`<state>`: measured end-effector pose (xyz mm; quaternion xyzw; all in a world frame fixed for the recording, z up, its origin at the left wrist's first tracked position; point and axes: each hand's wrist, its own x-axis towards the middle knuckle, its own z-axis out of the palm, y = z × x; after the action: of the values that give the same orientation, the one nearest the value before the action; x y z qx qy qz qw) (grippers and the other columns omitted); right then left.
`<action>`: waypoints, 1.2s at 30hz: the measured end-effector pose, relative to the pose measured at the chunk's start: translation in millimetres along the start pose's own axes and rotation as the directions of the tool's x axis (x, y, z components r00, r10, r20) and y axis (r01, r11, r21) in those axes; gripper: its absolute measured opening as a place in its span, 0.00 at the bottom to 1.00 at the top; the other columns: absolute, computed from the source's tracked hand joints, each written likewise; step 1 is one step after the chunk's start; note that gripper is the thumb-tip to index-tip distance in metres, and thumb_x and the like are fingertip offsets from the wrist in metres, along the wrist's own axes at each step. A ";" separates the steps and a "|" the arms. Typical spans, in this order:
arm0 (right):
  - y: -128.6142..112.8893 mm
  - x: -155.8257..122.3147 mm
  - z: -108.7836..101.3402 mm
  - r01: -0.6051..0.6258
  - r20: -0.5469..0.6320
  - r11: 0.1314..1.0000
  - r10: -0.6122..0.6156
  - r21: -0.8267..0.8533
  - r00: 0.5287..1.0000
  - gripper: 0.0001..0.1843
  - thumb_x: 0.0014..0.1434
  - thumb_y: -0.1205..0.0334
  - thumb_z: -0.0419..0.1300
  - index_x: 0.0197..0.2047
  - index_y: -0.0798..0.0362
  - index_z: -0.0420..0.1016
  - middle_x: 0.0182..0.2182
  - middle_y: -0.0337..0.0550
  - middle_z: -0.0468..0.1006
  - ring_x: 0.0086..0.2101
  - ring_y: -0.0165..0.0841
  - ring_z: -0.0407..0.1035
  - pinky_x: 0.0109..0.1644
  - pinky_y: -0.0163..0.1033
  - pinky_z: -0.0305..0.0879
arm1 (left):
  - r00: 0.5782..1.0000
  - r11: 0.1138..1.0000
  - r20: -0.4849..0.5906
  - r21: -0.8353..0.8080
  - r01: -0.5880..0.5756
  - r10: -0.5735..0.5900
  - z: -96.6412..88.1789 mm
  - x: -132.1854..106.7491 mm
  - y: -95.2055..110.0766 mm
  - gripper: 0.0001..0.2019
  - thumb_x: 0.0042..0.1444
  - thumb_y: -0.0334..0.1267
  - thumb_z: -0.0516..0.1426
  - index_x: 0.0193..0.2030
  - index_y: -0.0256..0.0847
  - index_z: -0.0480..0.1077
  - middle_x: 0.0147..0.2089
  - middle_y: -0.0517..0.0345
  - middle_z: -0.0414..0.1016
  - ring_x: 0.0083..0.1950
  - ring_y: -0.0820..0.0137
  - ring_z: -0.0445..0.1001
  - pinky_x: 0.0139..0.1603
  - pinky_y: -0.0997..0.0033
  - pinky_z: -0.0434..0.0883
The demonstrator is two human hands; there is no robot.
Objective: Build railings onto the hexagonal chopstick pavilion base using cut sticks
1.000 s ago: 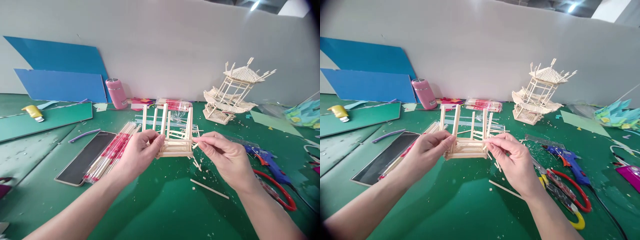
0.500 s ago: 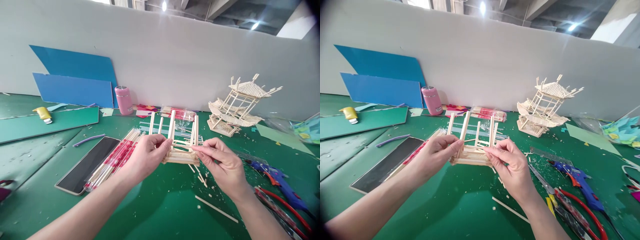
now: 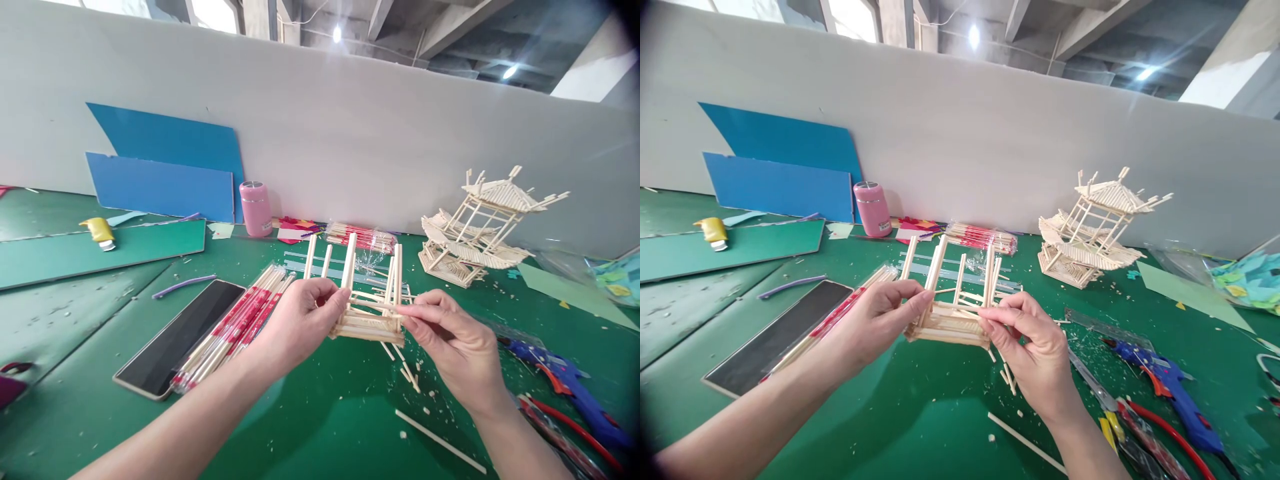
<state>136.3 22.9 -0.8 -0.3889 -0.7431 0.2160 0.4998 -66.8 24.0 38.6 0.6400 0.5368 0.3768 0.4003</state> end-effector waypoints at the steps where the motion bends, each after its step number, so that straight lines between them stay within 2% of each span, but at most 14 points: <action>1: -0.2 0.1 -0.4 -0.034 0.015 0.999 0.033 0.035 0.999 0.14 0.54 0.69 0.59 0.39 0.38 0.75 0.32 0.37 0.67 0.32 0.29 0.63 0.31 0.34 0.62 | 1.000 1.000 -0.005 -0.003 0.005 -0.006 -0.1 -0.1 0.2 0.16 0.55 0.44 0.49 0.20 0.39 0.63 0.18 0.65 0.56 0.20 0.76 0.57 0.19 0.75 0.54; 5: -0.3 0.2 1.3 -0.120 0.050 0.983 0.114 0.137 0.992 0.09 0.53 0.66 0.61 0.36 0.41 0.76 0.31 0.38 0.67 0.32 0.29 0.63 0.29 0.33 0.62 | 1.000 1.000 -0.001 -0.016 0.017 -0.017 0.1 -0.9 1.2 0.17 0.55 0.44 0.48 0.19 0.40 0.61 0.18 0.66 0.55 0.20 0.76 0.55 0.20 0.75 0.53; 11: 0.4 2.1 6.7 -0.135 0.000 0.979 0.137 0.154 0.991 0.05 0.52 0.64 0.62 0.33 0.45 0.77 0.30 0.38 0.67 0.32 0.30 0.63 0.31 0.34 0.62 | 1.000 1.000 0.011 -0.023 0.018 -0.018 -0.6 -1.6 0.7 0.17 0.55 0.45 0.49 0.19 0.40 0.60 0.18 0.66 0.53 0.20 0.75 0.55 0.20 0.75 0.53; 14: 1.7 3.1 -2.4 -0.161 -0.066 0.964 0.178 0.210 0.982 0.02 0.53 0.62 0.60 0.32 0.47 0.74 0.30 0.37 0.68 0.30 0.28 0.63 0.31 0.34 0.62 | 1.000 1.000 0.001 -0.020 0.000 0.000 -1.8 -2.0 -1.4 0.17 0.55 0.44 0.49 0.18 0.40 0.59 0.18 0.66 0.53 0.21 0.75 0.55 0.21 0.75 0.53; 17: 8.5 -1.3 -20.4 -0.214 -0.166 0.948 0.256 0.235 0.952 0.05 0.59 0.57 0.53 0.35 0.47 0.68 0.30 0.36 0.66 0.24 0.25 0.59 0.27 0.33 0.59 | 1.000 1.000 -0.027 -0.024 -0.013 0.012 -3.6 -1.5 -5.5 0.17 0.55 0.45 0.50 0.19 0.40 0.61 0.18 0.66 0.54 0.21 0.75 0.55 0.21 0.76 0.54; 20: 18.9 -13.7 -34.0 -0.321 -0.156 0.934 0.344 0.154 0.926 0.08 0.60 0.55 0.50 0.35 0.48 0.66 0.26 0.35 0.65 0.22 0.25 0.57 0.24 0.32 0.57 | 0.999 1.000 -0.038 -0.028 -0.015 0.014 -5.8 -0.1 -10.5 0.16 0.55 0.45 0.51 0.21 0.40 0.64 0.20 0.66 0.57 0.23 0.75 0.57 0.23 0.76 0.56; 23: 26.2 -27.7 -32.8 -0.432 -0.007 0.902 0.432 0.008 0.902 0.10 0.57 0.55 0.55 0.32 0.52 0.71 0.23 0.37 0.70 0.23 0.27 0.61 0.25 0.32 0.59 | 0.999 1.000 -0.043 -0.021 -0.016 0.015 -7.6 0.7 -14.1 0.15 0.56 0.45 0.51 0.22 0.40 0.64 0.21 0.66 0.58 0.24 0.74 0.58 0.24 0.77 0.57; 25: 27.4 -33.4 -26.9 -0.463 0.104 0.882 0.470 -0.084 0.876 0.11 0.56 0.55 0.55 0.34 0.52 0.74 0.25 0.39 0.74 0.25 0.29 0.65 0.26 0.33 0.62 | 0.999 1.000 -0.046 -0.008 -0.018 0.018 -8.4 0.5 -15.2 0.16 0.57 0.44 0.50 0.21 0.40 0.63 0.21 0.66 0.58 0.25 0.74 0.57 0.25 0.77 0.56; 27: 26.7 -35.0 -22.5 -0.467 0.156 0.867 0.493 -0.173 0.856 0.14 0.57 0.54 0.53 0.40 0.51 0.74 0.29 0.40 0.76 0.27 0.31 0.68 0.28 0.35 0.64 | 0.998 1.000 -0.056 0.012 -0.014 0.014 -9.0 -0.1 -15.6 0.16 0.57 0.44 0.50 0.22 0.40 0.62 0.22 0.65 0.58 0.26 0.74 0.57 0.26 0.77 0.56; 29: 25.7 -34.3 -22.0 -0.452 0.145 0.848 0.501 -0.276 0.853 0.15 0.58 0.54 0.51 0.42 0.50 0.73 0.33 0.41 0.77 0.30 0.33 0.69 0.31 0.37 0.63 | 0.998 1.000 -0.060 0.025 -0.003 0.004 -9.4 -1.2 -15.5 0.15 0.57 0.45 0.50 0.24 0.40 0.63 0.23 0.65 0.59 0.27 0.74 0.57 0.27 0.76 0.56; 33: 25.1 -34.6 -24.0 -0.395 0.167 0.799 0.512 -0.453 0.843 0.10 0.55 0.56 0.54 0.27 0.49 0.71 0.22 0.38 0.73 0.22 0.31 0.64 0.25 0.36 0.55 | 0.997 0.999 -0.076 0.012 0.034 -0.033 -9.6 -6.6 -15.2 0.14 0.55 0.44 0.51 0.23 0.40 0.62 0.23 0.64 0.61 0.28 0.72 0.59 0.27 0.76 0.57; 36: 25.1 -37.5 -19.2 -0.361 0.207 0.776 0.523 -0.517 0.827 0.05 0.51 0.62 0.57 0.24 0.50 0.69 0.19 0.37 0.71 0.20 0.30 0.63 0.23 0.35 0.52 | 0.994 0.998 -0.089 0.007 0.066 -0.066 -9.9 -12.5 -16.3 0.13 0.54 0.43 0.52 0.22 0.40 0.63 0.23 0.64 0.63 0.28 0.72 0.60 0.27 0.76 0.57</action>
<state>170.3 7.0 -32.3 -0.6177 -0.7325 0.2119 0.1923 -83.8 14.3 26.9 0.6066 0.5767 0.3887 0.3853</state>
